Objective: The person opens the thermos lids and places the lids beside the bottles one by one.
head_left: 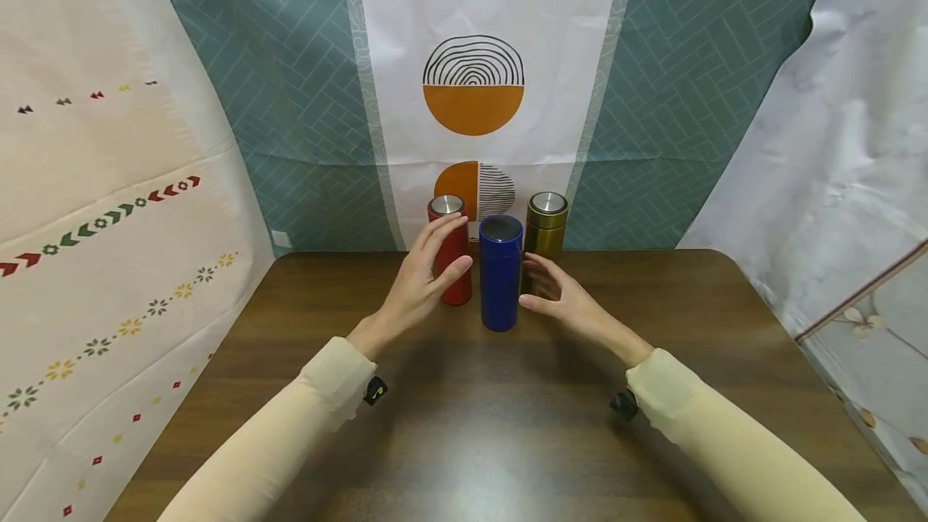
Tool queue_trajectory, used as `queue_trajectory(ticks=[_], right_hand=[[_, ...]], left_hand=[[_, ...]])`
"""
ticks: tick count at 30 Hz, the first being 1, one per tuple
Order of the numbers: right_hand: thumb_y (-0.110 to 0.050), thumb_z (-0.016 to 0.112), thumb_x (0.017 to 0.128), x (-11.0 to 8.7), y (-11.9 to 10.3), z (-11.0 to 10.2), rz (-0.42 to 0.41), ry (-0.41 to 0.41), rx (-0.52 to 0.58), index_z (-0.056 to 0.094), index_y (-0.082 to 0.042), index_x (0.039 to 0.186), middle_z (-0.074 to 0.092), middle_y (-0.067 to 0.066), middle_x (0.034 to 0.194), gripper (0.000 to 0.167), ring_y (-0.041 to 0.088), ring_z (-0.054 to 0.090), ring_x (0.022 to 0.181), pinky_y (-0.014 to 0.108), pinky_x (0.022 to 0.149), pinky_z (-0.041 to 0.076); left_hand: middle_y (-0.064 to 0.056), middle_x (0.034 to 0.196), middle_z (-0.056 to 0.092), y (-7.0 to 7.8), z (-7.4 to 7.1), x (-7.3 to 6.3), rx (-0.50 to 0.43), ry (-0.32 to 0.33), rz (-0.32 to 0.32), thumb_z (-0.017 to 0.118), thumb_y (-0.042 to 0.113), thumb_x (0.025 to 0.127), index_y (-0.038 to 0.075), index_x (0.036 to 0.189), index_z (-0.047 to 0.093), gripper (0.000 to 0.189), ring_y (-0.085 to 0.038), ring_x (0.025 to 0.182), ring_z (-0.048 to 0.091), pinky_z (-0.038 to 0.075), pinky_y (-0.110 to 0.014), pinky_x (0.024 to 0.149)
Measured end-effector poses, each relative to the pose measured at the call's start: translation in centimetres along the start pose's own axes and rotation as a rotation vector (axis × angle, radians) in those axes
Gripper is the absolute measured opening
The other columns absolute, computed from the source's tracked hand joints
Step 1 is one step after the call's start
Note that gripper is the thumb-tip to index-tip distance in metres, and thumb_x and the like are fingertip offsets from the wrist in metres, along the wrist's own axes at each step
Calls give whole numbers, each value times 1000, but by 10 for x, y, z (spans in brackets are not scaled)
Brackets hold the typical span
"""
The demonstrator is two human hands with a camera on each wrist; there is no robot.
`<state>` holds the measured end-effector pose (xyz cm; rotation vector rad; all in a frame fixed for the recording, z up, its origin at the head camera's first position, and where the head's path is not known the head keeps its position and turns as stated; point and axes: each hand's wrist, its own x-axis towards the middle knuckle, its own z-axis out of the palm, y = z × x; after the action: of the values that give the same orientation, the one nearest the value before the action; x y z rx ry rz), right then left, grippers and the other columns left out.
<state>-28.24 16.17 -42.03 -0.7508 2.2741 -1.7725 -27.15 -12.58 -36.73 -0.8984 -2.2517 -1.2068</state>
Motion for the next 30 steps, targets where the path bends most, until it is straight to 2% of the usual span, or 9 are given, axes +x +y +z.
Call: queue_trajectory(ticks=[7,11,18,23,30], right_hand=[[-20,70,101,10,2,5,2,9,-7,21,-13,166,29,18,167,82,36,26,156,52,125,23],[-21,72,99,15,2,8,17,26,-14,20,-11,166,27,20,168,85,37,27,155,52,125,24],[-31,75,97,25,4,12,34,35,-7,20,-9,165,32,21,166,90,41,32,152,56,123,27],[-29,77,96,34,8,17,36,62,13,24,-5,163,36,22,163,89,42,35,150,58,122,28],[-26,79,93,40,8,26,52,95,51,31,-5,159,44,21,158,84,40,42,147,57,120,33]], left_hand=[[-1,163,37,1,9,2,-21,-15,-40,49,65,102,19,157,44,72,-20,150,35,30,-54,122],[-2,163,35,2,14,3,-38,-14,-58,50,63,103,18,157,44,71,-22,151,34,31,-57,121],[-6,163,35,3,20,9,-60,0,-63,51,63,103,19,158,44,71,-22,151,32,29,-57,122],[-9,163,35,1,25,11,-76,-5,-59,51,63,103,13,158,43,75,-24,152,32,27,-58,122],[-9,163,35,1,26,10,-83,-3,-56,55,56,104,12,158,42,71,-26,151,33,28,-60,122]])
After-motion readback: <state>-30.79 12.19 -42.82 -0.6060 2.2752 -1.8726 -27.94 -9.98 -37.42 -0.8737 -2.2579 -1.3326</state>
